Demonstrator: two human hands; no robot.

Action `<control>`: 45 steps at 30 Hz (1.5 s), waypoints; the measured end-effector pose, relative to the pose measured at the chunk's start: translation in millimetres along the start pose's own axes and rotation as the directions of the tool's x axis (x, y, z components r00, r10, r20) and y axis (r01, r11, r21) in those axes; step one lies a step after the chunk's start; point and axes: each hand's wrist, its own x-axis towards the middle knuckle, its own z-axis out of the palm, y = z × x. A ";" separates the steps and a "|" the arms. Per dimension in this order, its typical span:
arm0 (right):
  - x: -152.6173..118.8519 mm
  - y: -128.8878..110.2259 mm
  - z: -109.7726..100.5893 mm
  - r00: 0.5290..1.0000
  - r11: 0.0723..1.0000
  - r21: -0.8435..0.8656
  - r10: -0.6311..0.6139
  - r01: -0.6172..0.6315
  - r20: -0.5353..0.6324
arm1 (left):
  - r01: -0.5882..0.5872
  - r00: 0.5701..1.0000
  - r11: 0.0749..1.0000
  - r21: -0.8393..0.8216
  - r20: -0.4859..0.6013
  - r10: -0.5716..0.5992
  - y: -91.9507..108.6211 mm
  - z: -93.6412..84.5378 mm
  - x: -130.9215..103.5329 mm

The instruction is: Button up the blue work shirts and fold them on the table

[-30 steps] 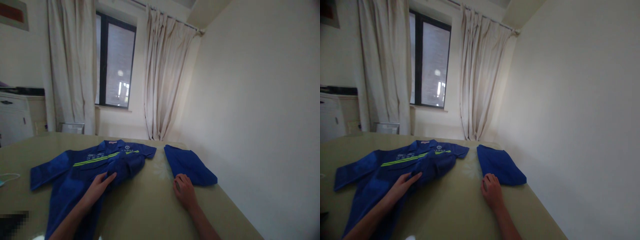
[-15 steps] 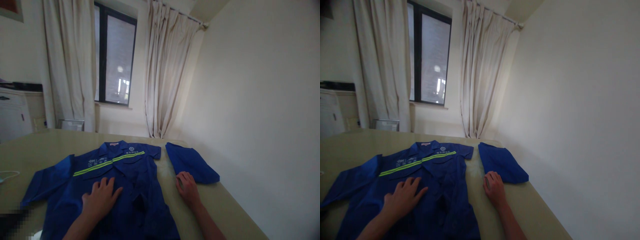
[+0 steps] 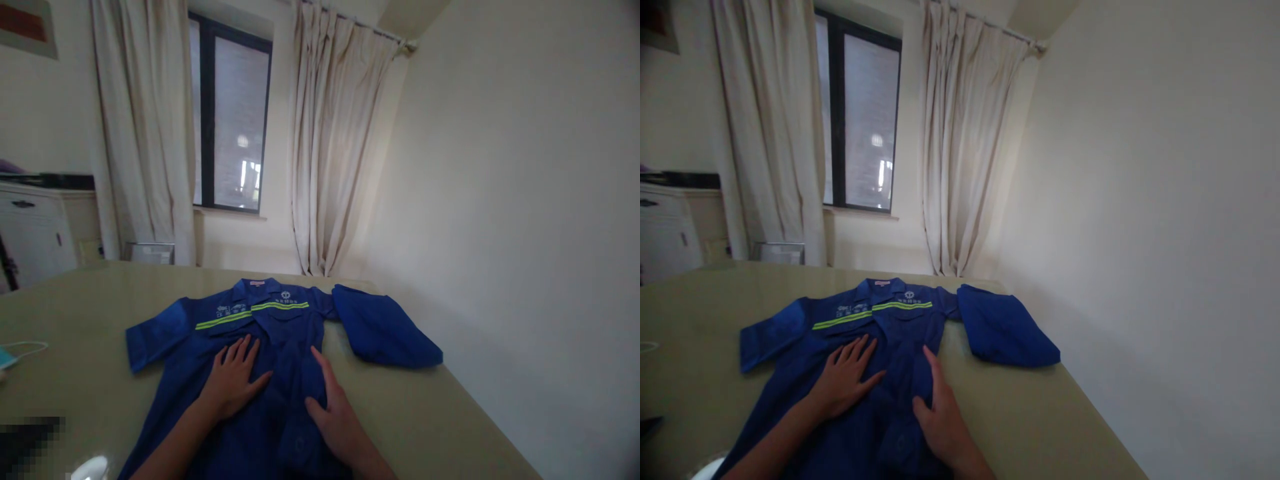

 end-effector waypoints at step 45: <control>10.6 46.9 -13.0 0.965 0.707 -0.666 -0.248 0.237 0.081 | -0.113 0.989 0.714 -0.691 -0.008 0.149 50.4 -17.5 -24.7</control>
